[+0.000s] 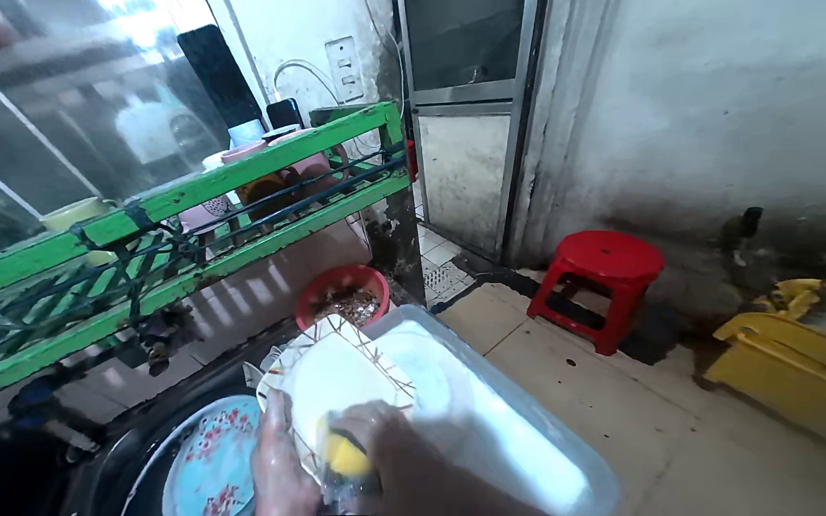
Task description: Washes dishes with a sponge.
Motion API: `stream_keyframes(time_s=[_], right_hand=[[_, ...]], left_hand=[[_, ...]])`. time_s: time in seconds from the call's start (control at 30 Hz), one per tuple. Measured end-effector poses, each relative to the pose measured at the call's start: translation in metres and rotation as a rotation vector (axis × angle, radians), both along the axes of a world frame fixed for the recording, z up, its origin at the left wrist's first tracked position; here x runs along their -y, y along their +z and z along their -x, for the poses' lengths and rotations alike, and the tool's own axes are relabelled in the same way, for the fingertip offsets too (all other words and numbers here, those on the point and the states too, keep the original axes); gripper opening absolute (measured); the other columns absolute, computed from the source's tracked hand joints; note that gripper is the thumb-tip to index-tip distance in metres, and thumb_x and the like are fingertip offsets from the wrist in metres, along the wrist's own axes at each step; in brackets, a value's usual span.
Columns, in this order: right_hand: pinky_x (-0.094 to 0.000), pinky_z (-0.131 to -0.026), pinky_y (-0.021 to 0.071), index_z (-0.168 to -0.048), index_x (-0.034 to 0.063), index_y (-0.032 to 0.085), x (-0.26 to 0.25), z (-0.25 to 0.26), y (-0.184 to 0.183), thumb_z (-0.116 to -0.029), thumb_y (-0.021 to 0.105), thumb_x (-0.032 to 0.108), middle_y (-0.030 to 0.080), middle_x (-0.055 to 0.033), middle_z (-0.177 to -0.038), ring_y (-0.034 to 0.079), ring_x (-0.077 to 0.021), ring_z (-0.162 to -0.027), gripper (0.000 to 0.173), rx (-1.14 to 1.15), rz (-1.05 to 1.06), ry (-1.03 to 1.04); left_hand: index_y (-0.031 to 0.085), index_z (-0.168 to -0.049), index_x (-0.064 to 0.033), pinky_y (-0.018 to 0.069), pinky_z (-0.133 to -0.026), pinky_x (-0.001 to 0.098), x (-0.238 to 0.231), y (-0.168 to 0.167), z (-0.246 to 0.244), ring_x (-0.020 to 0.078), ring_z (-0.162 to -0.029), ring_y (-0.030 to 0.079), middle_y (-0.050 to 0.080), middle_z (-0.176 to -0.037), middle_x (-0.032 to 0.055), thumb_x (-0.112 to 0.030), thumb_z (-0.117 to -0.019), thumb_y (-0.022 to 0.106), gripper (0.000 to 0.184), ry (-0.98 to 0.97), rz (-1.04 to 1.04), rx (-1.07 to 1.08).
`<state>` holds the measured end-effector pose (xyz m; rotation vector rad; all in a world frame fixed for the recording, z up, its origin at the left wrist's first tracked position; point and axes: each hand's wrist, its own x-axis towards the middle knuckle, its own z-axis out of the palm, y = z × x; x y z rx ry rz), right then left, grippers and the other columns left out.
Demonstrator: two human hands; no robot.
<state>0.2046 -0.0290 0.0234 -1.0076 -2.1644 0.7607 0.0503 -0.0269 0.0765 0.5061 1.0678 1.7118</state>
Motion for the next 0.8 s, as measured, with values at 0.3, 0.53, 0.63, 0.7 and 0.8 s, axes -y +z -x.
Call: stream_keyframes(time_s=[0.3,0.53,0.63,0.7,0.8], right_hand=[[-0.0542,-0.121,0.0317,-0.150,0.0095,0.049,-0.055,-0.030,0.038,-0.0903,0.072,0.041,0.049,-0.0181,-0.152,0.041,-0.0364,-0.145,0.072,0.126,0.192,-0.192],[-0.0571,-0.102,0.0493,-0.143,0.0097,0.055,0.005,-0.018,0.037,-0.0796,0.083,0.034,0.062,-0.0164,-0.135,0.059,-0.0395,-0.124,0.074,0.390,-0.126,0.124],[-0.0515,-0.099,0.0543,-0.134,0.0079,0.061,-0.001,-0.045,0.051,-0.0794,0.082,0.024,0.068,-0.0147,-0.126,0.065,-0.0334,-0.118,0.061,0.245,-0.128,0.092],[-0.0512,-0.095,0.0538,-0.130,0.0047,0.060,-0.009,-0.070,0.084,-0.0810,0.080,0.025,0.067,-0.0160,-0.119,0.065,-0.0295,-0.111,0.057,0.107,0.177,0.069],[-0.0391,-0.096,0.0549,-0.142,0.0010,0.050,-0.025,-0.112,0.102,-0.0711,0.083,0.018,0.064,-0.0148,-0.123,0.065,-0.0193,-0.110,0.080,-0.220,0.549,-0.028]], left_hand=[[0.059,-0.124,-0.0062,0.0638,-0.078,0.0421,0.020,-0.007,-0.031,0.0204,-0.091,0.074,0.073,-0.101,0.0118,-0.038,-0.1124,0.025,0.048,-0.274,0.015,0.096],[0.059,-0.122,-0.0038,0.0618,-0.071,0.0459,-0.017,0.017,0.007,0.0240,-0.085,0.072,0.071,-0.098,0.0146,-0.041,-0.1100,0.037,0.045,-0.040,0.245,-0.098],[0.057,-0.126,-0.0039,0.0622,-0.076,0.0482,-0.025,0.026,0.007,0.0272,-0.091,0.072,0.071,-0.103,0.0166,-0.042,-0.1105,0.035,0.046,-0.176,0.209,-0.087],[0.051,-0.137,-0.0094,0.0598,-0.080,0.0465,-0.031,0.024,0.010,0.0244,-0.101,0.069,0.067,-0.116,0.0132,-0.048,-0.1102,0.028,0.052,-0.280,0.126,-0.228],[0.036,-0.154,-0.0055,0.0521,-0.101,0.0393,-0.041,0.011,0.024,0.0191,-0.124,0.060,0.057,-0.142,0.0113,-0.052,-0.1071,0.028,0.067,-0.427,-0.053,-0.501]])
